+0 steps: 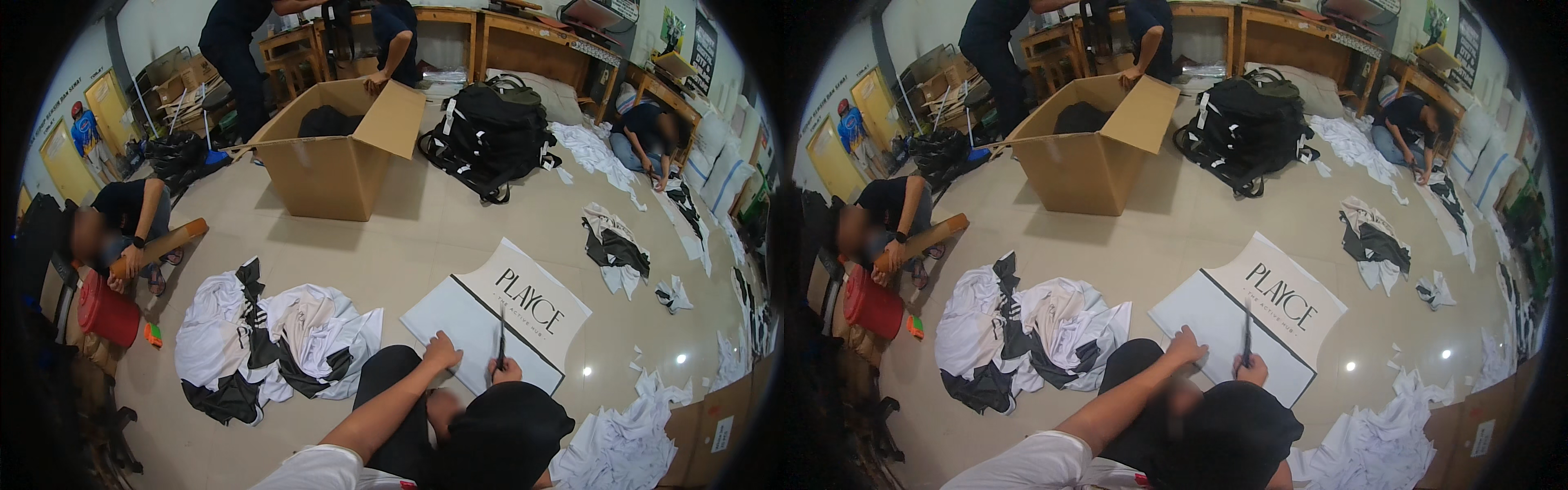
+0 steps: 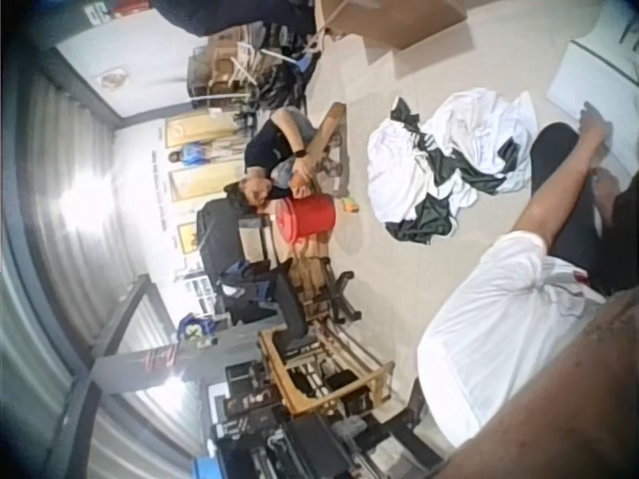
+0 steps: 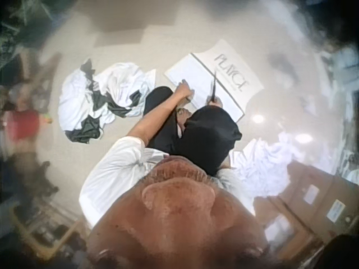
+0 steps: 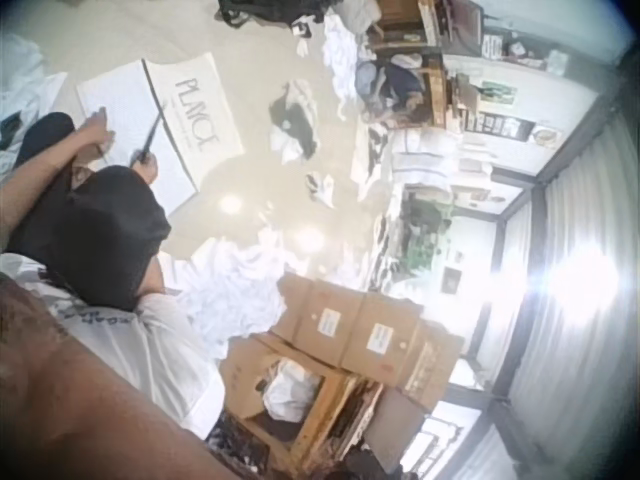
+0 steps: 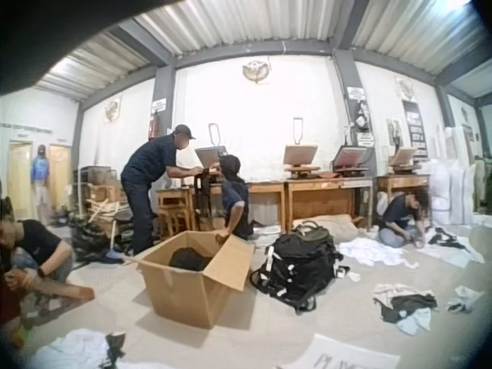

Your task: The person sits on the floor and uses scissors to cut a large white fabric sheet that has a printed logo. They smooth the fabric, align it, and cut along the edges of the printed design to create a shaped piece.

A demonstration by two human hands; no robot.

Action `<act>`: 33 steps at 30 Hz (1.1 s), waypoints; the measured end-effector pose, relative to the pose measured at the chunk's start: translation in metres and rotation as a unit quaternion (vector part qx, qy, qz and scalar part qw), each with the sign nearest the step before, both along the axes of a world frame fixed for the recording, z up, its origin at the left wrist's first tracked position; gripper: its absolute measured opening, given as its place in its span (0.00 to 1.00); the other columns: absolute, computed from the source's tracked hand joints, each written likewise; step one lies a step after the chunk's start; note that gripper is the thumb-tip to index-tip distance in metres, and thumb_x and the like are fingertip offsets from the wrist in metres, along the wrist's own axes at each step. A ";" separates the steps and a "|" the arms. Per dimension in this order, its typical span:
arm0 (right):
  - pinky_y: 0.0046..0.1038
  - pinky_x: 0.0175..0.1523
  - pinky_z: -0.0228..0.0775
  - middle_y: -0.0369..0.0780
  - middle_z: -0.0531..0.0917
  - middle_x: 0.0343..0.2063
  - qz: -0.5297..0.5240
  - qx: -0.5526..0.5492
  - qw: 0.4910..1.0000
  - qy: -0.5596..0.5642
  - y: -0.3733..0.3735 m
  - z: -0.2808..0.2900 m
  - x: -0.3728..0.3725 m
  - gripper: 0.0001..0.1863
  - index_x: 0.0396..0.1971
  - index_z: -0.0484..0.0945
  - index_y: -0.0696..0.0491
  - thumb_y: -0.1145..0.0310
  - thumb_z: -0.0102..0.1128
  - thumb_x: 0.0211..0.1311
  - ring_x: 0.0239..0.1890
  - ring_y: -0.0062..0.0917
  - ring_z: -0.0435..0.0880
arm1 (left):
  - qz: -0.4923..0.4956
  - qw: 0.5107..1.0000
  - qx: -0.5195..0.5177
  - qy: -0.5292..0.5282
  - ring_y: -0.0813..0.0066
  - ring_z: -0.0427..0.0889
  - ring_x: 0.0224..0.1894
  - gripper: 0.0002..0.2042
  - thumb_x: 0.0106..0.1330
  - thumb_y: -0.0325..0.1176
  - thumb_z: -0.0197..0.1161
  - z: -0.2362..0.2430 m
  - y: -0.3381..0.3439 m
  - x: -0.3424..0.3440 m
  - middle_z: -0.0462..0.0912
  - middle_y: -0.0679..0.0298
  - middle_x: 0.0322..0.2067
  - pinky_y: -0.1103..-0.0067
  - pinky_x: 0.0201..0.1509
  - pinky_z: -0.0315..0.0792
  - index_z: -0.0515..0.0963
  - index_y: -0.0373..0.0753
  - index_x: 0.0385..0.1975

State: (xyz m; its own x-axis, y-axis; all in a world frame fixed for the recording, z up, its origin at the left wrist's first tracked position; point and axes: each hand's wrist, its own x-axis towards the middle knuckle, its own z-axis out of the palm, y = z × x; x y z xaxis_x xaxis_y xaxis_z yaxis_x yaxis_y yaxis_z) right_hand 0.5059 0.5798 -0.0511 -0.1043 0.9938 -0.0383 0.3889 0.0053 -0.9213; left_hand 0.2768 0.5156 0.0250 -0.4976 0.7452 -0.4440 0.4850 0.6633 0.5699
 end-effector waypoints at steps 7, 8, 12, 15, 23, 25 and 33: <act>0.32 0.40 0.76 0.42 0.85 0.31 -0.161 0.031 0.966 -0.201 -0.082 0.001 0.083 0.12 0.43 0.84 0.57 0.68 0.73 0.65 0.34 0.26 0.83 | 0.002 0.997 -0.078 -0.002 0.43 0.82 0.66 0.34 0.69 0.46 0.74 -0.027 -0.018 0.034 0.83 0.45 0.59 0.49 0.65 0.79 0.70 0.30 0.65; 0.33 0.43 0.75 0.42 0.85 0.34 -0.135 0.063 0.962 -0.229 -0.091 -0.002 0.073 0.12 0.44 0.84 0.57 0.67 0.72 0.65 0.37 0.27 0.82 | -0.002 0.997 -0.081 0.005 0.44 0.83 0.66 0.30 0.70 0.44 0.73 -0.027 -0.018 0.029 0.84 0.47 0.58 0.50 0.64 0.79 0.72 0.31 0.64; 0.39 0.53 0.74 0.42 0.83 0.47 0.240 0.170 0.901 -0.320 -0.138 -0.014 0.006 0.16 0.50 0.84 0.56 0.63 0.64 0.68 0.50 0.34 0.80 | -0.051 0.992 -0.036 0.106 0.49 0.83 0.64 0.16 0.75 0.37 0.65 -0.022 -0.010 0.043 0.85 0.52 0.58 0.53 0.62 0.78 0.81 0.34 0.56; 0.43 0.61 0.73 0.43 0.81 0.56 0.407 0.223 0.800 -0.381 -0.163 -0.012 -0.045 0.19 0.54 0.84 0.55 0.61 0.59 0.70 0.60 0.38 0.79 | -0.047 0.983 -0.026 0.173 0.52 0.82 0.63 0.14 0.76 0.35 0.60 -0.039 0.003 0.030 0.85 0.54 0.57 0.55 0.62 0.79 0.84 0.36 0.54; 0.46 0.63 0.74 0.40 0.82 0.59 0.449 0.253 0.757 -0.401 -0.187 0.018 -0.078 0.19 0.56 0.85 0.50 0.61 0.57 0.71 0.63 0.38 0.80 | 0.099 0.907 -0.006 0.410 0.44 0.73 0.74 0.17 0.76 0.32 0.58 -0.055 0.009 -0.172 0.78 0.48 0.67 0.49 0.77 0.67 0.78 0.35 0.62; 0.46 0.62 0.74 0.40 0.83 0.58 0.439 0.253 0.763 -0.401 -0.192 0.019 -0.075 0.18 0.56 0.85 0.49 0.61 0.57 0.71 0.62 0.38 0.81 | 0.079 0.929 0.039 0.361 0.40 0.66 0.78 0.21 0.75 0.33 0.61 -0.040 0.003 -0.183 0.73 0.46 0.72 0.44 0.81 0.61 0.74 0.36 0.66; 0.45 0.61 0.77 0.40 0.84 0.61 0.394 0.210 0.790 -0.420 -0.168 -0.031 -0.066 0.18 0.61 0.82 0.49 0.62 0.52 0.78 0.64 0.38 0.82 | -0.173 0.962 0.020 0.210 0.28 0.49 0.85 0.53 0.61 0.61 0.77 -0.056 -0.055 -0.180 0.51 0.42 0.85 0.31 0.82 0.48 0.58 0.48 0.84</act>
State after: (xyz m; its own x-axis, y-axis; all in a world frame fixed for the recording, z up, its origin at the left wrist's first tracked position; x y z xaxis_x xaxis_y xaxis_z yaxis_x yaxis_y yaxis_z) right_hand 0.4394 0.4121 -0.0819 -0.8100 0.5766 -0.1069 0.5858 0.7872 -0.1926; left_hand 0.0969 0.4606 -0.0309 -0.3457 0.9110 -0.2248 0.8662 0.4019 0.2970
